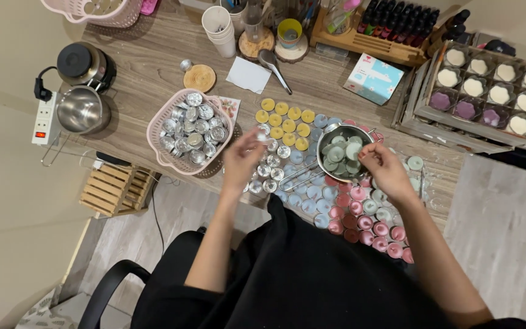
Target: Organizing small tea light candles and arranging them in various containers and patterns on a workspace.
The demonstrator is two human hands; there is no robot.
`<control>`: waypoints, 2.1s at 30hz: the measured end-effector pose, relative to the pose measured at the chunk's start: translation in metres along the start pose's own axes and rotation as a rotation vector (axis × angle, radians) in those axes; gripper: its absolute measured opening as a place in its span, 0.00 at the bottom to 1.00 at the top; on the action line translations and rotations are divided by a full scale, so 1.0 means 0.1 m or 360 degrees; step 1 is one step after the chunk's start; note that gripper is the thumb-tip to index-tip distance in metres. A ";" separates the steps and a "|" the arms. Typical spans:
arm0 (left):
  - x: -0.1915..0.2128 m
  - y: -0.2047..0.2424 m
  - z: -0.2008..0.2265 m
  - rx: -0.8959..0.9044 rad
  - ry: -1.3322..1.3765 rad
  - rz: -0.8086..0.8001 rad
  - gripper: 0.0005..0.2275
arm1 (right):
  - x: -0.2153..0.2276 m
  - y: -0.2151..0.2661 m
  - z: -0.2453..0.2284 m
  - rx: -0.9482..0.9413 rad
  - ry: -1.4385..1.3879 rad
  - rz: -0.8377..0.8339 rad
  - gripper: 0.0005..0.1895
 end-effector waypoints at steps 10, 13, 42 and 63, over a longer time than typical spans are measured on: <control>1.42 0.01 0.01 -0.0659 -0.1377 0.0723 0.22 | 0.29 0.25 0.04 0.0406 0.1036 0.0536 0.14; 1.44 -0.04 0.12 -0.0768 -0.1642 0.0795 0.25 | 0.84 0.21 0.47 0.0288 0.1159 0.0740 0.14; 0.30 0.66 0.90 -0.0230 -0.1021 0.0516 0.15 | 1.07 -0.72 0.79 -0.0037 0.2043 0.0428 0.16; -0.14 0.57 0.87 -0.0431 -0.0987 0.0249 0.15 | 0.78 -0.53 0.39 0.0019 0.2076 0.0503 0.30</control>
Point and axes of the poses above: each hand's wrist, its own y-axis away from the middle knuckle, its own x-axis out of the back of the hand, z = x × y, the point moved 6 cm from there along -y, towards the middle knuckle
